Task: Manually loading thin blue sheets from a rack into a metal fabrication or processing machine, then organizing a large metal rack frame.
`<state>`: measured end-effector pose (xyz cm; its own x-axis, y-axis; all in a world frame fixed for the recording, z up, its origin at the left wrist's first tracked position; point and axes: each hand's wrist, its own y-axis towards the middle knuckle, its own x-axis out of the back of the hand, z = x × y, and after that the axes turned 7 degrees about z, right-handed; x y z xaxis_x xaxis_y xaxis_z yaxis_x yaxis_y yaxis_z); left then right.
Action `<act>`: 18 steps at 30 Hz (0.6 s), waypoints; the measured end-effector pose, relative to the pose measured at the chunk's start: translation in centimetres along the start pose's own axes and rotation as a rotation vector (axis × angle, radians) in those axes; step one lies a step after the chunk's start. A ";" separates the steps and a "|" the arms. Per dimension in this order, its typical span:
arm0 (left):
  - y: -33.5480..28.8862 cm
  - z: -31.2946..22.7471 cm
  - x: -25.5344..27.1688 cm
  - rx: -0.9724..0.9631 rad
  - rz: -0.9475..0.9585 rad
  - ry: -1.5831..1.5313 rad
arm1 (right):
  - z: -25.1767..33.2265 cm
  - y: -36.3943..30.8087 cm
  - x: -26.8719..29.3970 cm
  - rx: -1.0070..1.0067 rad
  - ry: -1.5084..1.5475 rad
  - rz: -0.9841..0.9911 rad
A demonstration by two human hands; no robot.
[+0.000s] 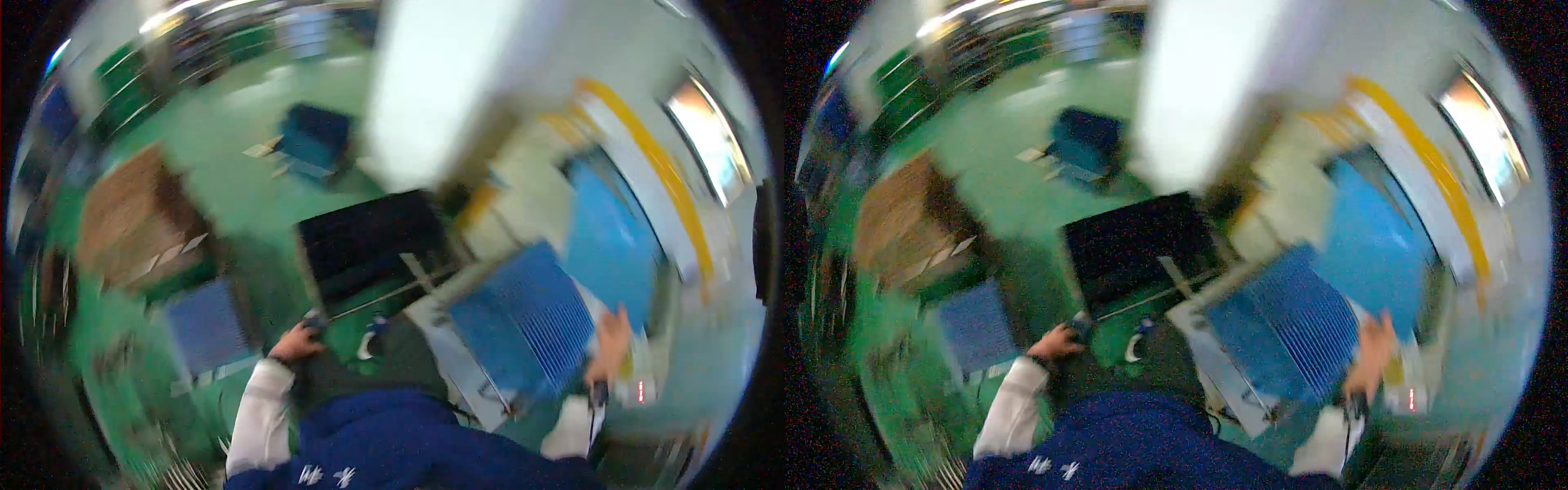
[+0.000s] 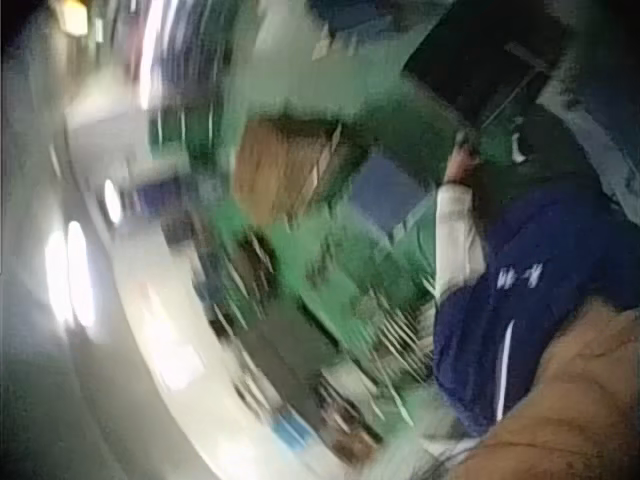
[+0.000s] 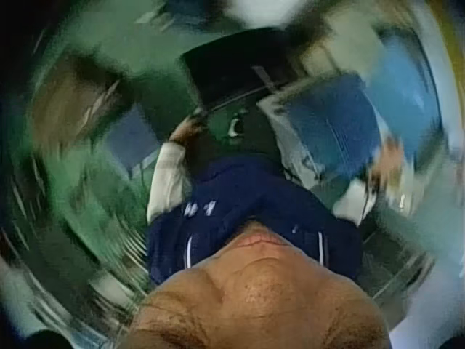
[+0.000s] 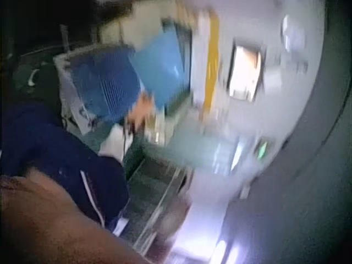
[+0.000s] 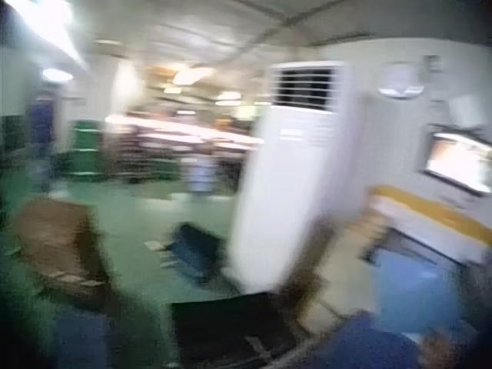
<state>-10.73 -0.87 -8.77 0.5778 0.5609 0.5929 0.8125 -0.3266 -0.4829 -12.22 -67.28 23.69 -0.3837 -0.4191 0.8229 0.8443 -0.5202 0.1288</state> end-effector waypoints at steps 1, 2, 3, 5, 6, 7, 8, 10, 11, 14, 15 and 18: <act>0.0 6.8 -1.7 0.059 -0.007 -0.035 | 1.7 3.2 -3.3 0.023 0.096 0.015; 0.8 7.7 -2.0 0.091 0.041 -0.007 | 1.0 4.9 -4.4 -0.020 0.166 -0.013; 1.3 7.4 -2.3 0.156 0.072 -0.182 | -0.2 6.5 -4.4 -0.066 0.260 -0.053; 1.7 6.3 -1.7 0.178 0.115 -0.016 | -5.8 10.6 -4.8 0.047 0.709 -0.151; 2.1 5.4 -1.8 0.193 0.124 -0.035 | -7.6 11.7 -4.7 0.106 0.859 -0.195; 1.9 4.2 -2.2 0.216 0.125 -0.061 | -9.4 12.5 -4.5 0.171 1.007 -0.238; 1.4 3.8 -1.6 0.223 0.124 -0.032 | -8.0 12.9 -4.3 0.016 1.458 -0.282; 1.6 3.6 -1.1 0.267 0.184 -0.194 | -7.5 14.4 -3.8 -0.135 1.906 -0.332; 1.9 3.4 -0.9 0.264 0.182 -0.183 | -7.9 14.8 -3.7 -0.183 1.952 -0.346; 2.5 8.9 -2.0 0.153 0.232 0.053 | -10.0 18.8 -5.3 -0.153 1.683 -0.239; 2.7 13.3 -2.6 -0.015 0.189 0.244 | -9.9 21.5 -6.2 -0.053 1.390 -0.179; 4.1 11.3 -3.5 0.057 0.247 0.177 | -13.4 23.2 -3.9 0.294 0.262 -0.235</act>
<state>-10.26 4.45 -20.09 0.7659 0.3267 0.5537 0.6429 -0.3906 -0.6589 3.84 -87.66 16.11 -0.6272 -0.5090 0.5895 0.7788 -0.4060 0.4782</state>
